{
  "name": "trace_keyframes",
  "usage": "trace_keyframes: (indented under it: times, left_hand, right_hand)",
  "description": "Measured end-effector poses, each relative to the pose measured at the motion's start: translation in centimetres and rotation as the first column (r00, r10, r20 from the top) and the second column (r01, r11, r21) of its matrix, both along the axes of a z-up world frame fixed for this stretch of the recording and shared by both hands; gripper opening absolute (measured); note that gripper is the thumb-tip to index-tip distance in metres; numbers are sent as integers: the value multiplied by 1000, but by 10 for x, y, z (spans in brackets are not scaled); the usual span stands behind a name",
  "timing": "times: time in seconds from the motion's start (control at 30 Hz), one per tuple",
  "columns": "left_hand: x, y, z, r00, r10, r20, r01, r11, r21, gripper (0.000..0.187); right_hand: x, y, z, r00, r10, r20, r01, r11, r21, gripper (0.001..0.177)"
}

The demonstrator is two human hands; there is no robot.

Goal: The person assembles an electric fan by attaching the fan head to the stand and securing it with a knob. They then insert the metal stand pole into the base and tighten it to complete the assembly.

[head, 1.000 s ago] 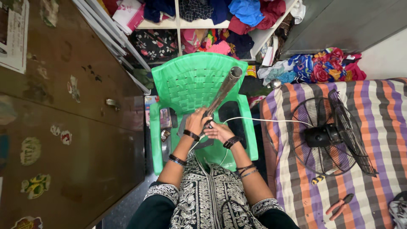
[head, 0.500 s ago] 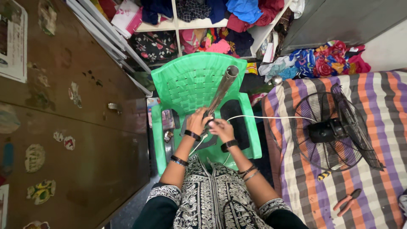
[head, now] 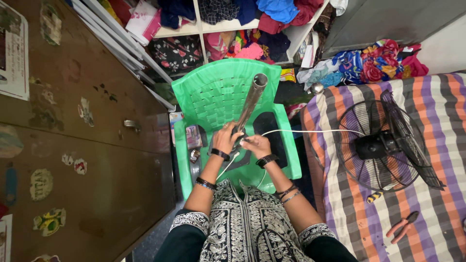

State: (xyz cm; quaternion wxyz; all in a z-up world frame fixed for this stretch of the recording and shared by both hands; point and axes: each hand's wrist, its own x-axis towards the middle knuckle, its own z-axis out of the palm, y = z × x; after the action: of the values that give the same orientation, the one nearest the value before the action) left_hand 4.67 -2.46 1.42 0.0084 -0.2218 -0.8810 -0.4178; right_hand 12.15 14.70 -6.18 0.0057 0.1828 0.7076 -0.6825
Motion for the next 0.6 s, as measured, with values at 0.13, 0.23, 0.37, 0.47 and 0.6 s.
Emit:
trace_keyframes:
  times: [0.13, 0.23, 0.37, 0.47, 0.6]
  left_hand:
    - [1, 0, -3, 1000, 11, -8, -11, 999, -31, 47]
    - [1, 2, -9, 1000, 11, -10, -11, 999, -48, 48]
    - [3, 8, -22, 999, 11, 30, -6, 987, -158, 49]
    - [4, 8, -30, 1000, -4, -23, -1, 980, -198, 51]
    - [4, 11, -34, 1000, 2, -5, -3, 976, -216, 56]
  right_hand:
    - [12, -22, 17, 997, -47, -57, 67, 900, 431, 36]
    - [10, -24, 17, 997, -79, -24, 76, 993, -93, 40]
    - [7, -6, -2, 962, 29, 271, 169, 717, -677, 44]
    - [7, -4, -19, 988, 6, 153, 84, 817, -570, 41]
    - [11, -11, -26, 998, -57, 23, 61, 941, -333, 33]
